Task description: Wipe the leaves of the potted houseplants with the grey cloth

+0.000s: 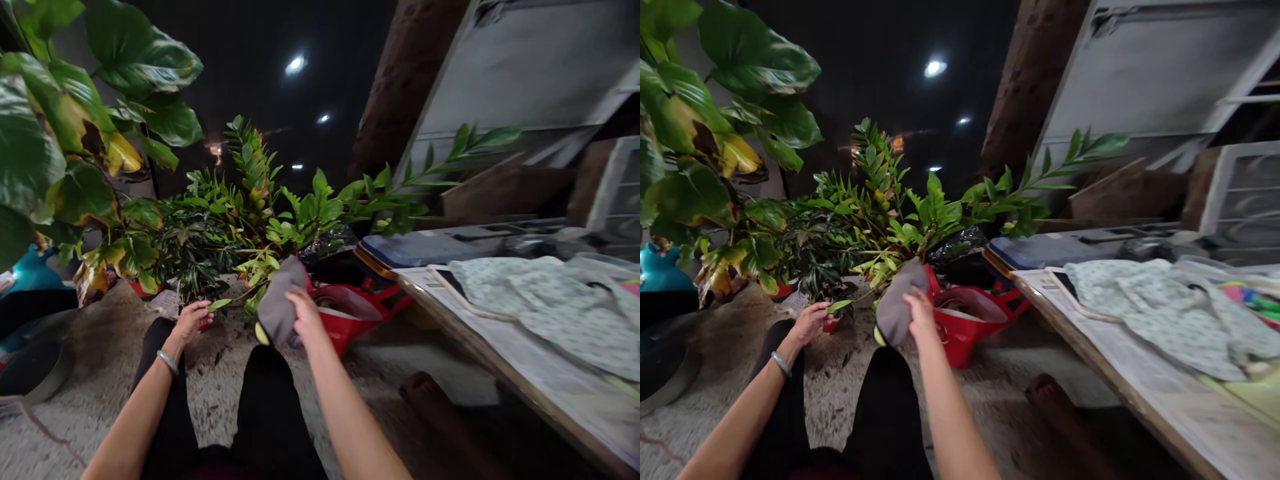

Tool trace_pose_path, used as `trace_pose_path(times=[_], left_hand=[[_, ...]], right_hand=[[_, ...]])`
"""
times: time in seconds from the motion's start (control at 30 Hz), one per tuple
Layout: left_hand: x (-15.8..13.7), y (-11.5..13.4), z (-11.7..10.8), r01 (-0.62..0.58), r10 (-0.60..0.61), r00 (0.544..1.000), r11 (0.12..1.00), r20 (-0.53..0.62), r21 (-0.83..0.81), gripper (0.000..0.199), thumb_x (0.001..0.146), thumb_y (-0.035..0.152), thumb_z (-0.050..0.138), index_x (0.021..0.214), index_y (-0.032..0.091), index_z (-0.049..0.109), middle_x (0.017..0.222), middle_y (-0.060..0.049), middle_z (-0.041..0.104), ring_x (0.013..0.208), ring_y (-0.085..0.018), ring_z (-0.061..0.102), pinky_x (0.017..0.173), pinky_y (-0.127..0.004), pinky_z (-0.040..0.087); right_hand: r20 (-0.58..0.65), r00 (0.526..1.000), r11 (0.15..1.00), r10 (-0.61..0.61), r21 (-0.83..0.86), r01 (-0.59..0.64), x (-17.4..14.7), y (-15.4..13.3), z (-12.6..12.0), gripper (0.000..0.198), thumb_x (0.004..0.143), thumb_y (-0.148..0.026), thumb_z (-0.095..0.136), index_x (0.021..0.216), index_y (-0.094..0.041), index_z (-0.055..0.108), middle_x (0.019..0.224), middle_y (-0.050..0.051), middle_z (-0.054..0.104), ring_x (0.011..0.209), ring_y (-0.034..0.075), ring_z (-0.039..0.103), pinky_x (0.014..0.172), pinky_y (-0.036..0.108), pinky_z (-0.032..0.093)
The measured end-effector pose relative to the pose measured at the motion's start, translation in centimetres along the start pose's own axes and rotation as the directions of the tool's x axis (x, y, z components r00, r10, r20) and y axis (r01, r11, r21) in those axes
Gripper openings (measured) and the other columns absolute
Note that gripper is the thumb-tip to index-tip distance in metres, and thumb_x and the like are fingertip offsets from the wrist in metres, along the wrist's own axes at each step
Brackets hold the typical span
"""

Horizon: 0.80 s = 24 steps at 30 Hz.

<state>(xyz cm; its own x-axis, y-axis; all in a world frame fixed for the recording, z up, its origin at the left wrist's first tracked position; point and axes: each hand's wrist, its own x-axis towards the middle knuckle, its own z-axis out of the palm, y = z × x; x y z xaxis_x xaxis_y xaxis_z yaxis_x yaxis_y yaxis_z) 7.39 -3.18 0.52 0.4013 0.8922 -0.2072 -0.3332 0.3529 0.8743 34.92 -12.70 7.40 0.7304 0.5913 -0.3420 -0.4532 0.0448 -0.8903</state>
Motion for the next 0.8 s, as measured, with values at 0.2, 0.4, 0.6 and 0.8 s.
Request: trace_pose_path(times=[0.2,0.4,0.6,0.8], left_hand=[[0.4,0.0,-0.6,0.023,-0.024,0.998,1.000,-0.059,-0.018,0.031,0.061,0.014,0.085,0.089,0.013,0.071,0.074,-0.006,0.072,0.068,-0.017,0.069,0.066,-0.026,0.055],[0.4,-0.3,-0.6,0.033,-0.033,0.999,0.999,-0.006,0.023,0.034,0.059,0.019,0.087,0.089,0.013,0.072,0.073,-0.004,0.071,0.068,-0.018,0.070,0.064,-0.026,0.055],[0.0,-0.5,-0.2,-0.006,0.006,1.000,1.000,-0.021,0.006,0.036,0.056,0.022,0.089,0.087,0.013,0.072,0.078,-0.004,0.071,0.069,-0.018,0.069,0.065,-0.028,0.056],[0.2,-0.1,-0.5,-0.003,0.001,0.998,1.000,-0.057,-0.026,0.030,0.058,0.018,0.087,0.083,0.014,0.070,0.073,-0.003,0.070,0.067,-0.017,0.069,0.065,-0.027,0.056]], right_hand=[[0.233,0.961,0.981,0.148,-0.158,-0.112,-7.5,7.7,-3.4,0.036,0.044,-0.017,0.084,0.077,-0.026,0.075,0.075,0.006,0.076,0.067,0.029,0.071,0.066,0.045,0.057],[-0.081,0.996,0.997,-0.023,0.073,0.029,-1.5,0.6,-7.3,0.056,0.048,-0.036,0.078,0.102,-0.024,0.068,0.078,-0.001,0.074,0.080,0.024,0.071,0.074,0.037,0.057],[0.068,0.997,1.000,0.022,-0.002,-0.022,-2.0,2.8,-0.4,0.044,0.043,-0.027,0.077,0.086,-0.022,0.071,0.066,-0.001,0.072,0.064,0.023,0.068,0.060,0.037,0.056],[0.475,0.877,0.945,0.068,-0.313,0.097,-12.3,6.8,-2.5,0.032,0.047,-0.018,0.078,0.072,-0.037,0.078,0.079,-0.001,0.079,0.069,0.029,0.073,0.062,0.041,0.058]])
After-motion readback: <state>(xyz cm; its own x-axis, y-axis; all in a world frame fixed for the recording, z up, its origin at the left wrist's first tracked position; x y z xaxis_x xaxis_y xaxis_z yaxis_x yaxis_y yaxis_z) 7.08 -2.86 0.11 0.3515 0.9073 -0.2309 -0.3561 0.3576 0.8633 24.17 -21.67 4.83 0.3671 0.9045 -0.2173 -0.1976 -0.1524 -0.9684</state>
